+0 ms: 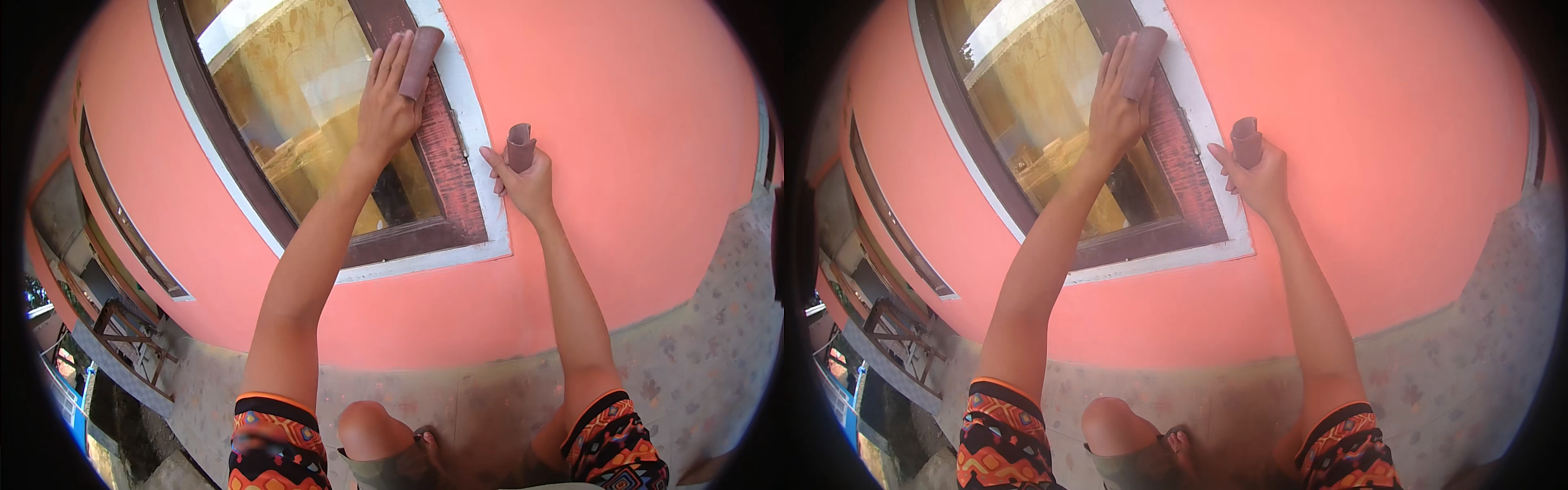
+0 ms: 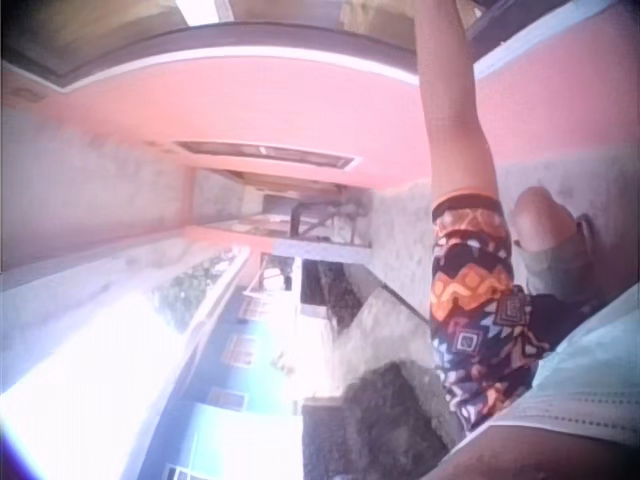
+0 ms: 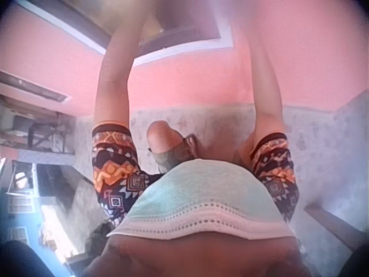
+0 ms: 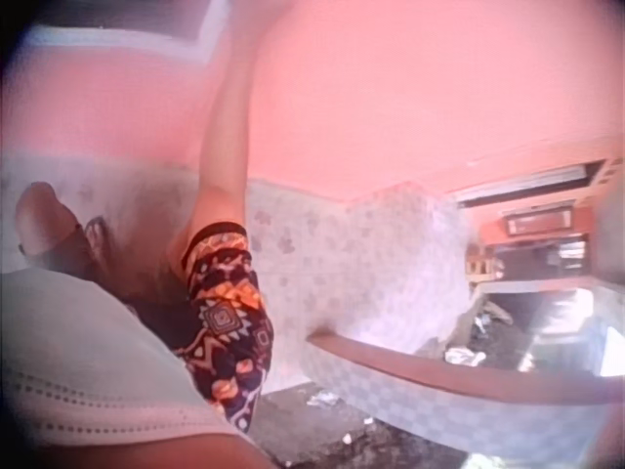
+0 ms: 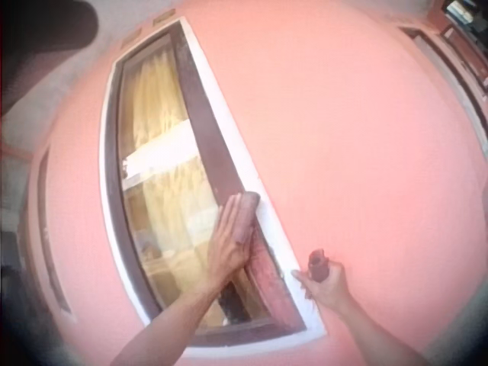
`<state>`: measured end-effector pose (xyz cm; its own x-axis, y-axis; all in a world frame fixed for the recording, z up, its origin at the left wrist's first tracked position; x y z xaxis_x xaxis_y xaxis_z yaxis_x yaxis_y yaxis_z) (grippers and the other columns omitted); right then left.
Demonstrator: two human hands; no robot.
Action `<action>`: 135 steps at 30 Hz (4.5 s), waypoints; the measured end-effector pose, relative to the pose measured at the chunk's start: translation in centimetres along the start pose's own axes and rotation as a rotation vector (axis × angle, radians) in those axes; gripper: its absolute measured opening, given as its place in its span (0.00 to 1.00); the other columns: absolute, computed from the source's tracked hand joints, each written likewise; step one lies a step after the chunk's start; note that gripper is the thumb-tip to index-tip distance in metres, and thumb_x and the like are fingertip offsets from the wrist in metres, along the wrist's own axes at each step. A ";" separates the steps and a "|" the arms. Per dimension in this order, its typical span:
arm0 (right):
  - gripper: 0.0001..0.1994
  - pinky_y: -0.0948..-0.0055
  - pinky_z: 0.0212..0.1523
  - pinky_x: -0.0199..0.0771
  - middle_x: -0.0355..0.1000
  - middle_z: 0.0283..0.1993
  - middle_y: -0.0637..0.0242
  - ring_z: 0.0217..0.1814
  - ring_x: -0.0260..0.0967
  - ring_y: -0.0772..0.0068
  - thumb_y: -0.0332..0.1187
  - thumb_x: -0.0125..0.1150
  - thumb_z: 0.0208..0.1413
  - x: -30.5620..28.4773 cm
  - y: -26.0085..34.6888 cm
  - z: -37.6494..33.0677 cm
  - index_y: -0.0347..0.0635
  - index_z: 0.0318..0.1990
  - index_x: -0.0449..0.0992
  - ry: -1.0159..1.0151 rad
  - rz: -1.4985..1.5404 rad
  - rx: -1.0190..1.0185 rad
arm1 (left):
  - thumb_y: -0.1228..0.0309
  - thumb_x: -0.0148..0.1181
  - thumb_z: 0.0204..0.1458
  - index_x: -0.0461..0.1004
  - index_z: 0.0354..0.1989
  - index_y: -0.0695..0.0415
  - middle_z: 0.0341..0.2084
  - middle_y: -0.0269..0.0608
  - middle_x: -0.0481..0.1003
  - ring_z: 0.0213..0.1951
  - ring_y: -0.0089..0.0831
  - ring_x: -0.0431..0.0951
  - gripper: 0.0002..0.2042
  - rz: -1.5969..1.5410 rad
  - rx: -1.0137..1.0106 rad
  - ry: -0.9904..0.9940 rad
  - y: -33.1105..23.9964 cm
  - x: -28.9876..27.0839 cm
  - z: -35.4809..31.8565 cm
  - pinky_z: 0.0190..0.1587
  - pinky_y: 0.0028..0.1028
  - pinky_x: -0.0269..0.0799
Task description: The person sands the brown window frame using a sanding block, moving along the vertical and horizontal edges. The person occasionally switches the sanding block between hands and adjusts grip while continuing to sand the frame.
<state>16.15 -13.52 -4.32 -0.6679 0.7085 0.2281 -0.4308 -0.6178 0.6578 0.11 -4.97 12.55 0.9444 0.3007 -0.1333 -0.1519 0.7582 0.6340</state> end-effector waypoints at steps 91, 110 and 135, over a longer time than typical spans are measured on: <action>0.19 0.74 0.17 0.70 0.75 0.22 0.66 0.17 0.71 0.79 0.39 0.80 0.62 0.1 0.1 -0.4 0.41 0.28 0.73 -0.012 -0.078 -0.028 | 0.74 0.53 0.71 0.65 0.77 0.63 0.73 0.63 0.68 0.77 0.61 0.63 0.26 0.051 -0.255 -0.133 0.0 0.0 -3.4 0.79 0.55 0.55; 0.19 0.74 0.17 0.72 0.76 0.23 0.66 0.17 0.72 0.79 0.38 0.80 0.61 -0.1 -0.1 -0.2 0.40 0.29 0.74 -0.002 -0.054 -0.013 | 0.74 0.59 0.63 0.63 0.76 0.69 0.78 0.61 0.61 0.79 0.59 0.59 0.32 -0.029 -0.328 -0.012 -4.3 0.4 -7.6 0.81 0.56 0.51; 0.20 0.74 0.17 0.70 0.76 0.22 0.66 0.16 0.72 0.79 0.39 0.80 0.61 -0.1 -0.1 -0.3 0.40 0.27 0.74 -0.007 -0.070 -0.033 | 0.73 0.52 0.71 0.64 0.76 0.65 0.76 0.64 0.64 0.78 0.63 0.60 0.25 0.051 -0.250 -0.138 0.7 0.5 -1.9 0.79 0.58 0.53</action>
<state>16.06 -13.62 -4.62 -0.6311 0.7526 0.1877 -0.4962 -0.5777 0.6482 -0.13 -3.15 11.47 0.9618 0.2734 0.0093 -0.2510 0.8685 0.4275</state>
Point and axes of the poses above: each hand's wrist, its own z-axis towards the middle knuckle, its own x-axis out of the palm, y = z × x, the point moved 9 cm from there along z, towards the middle knuckle
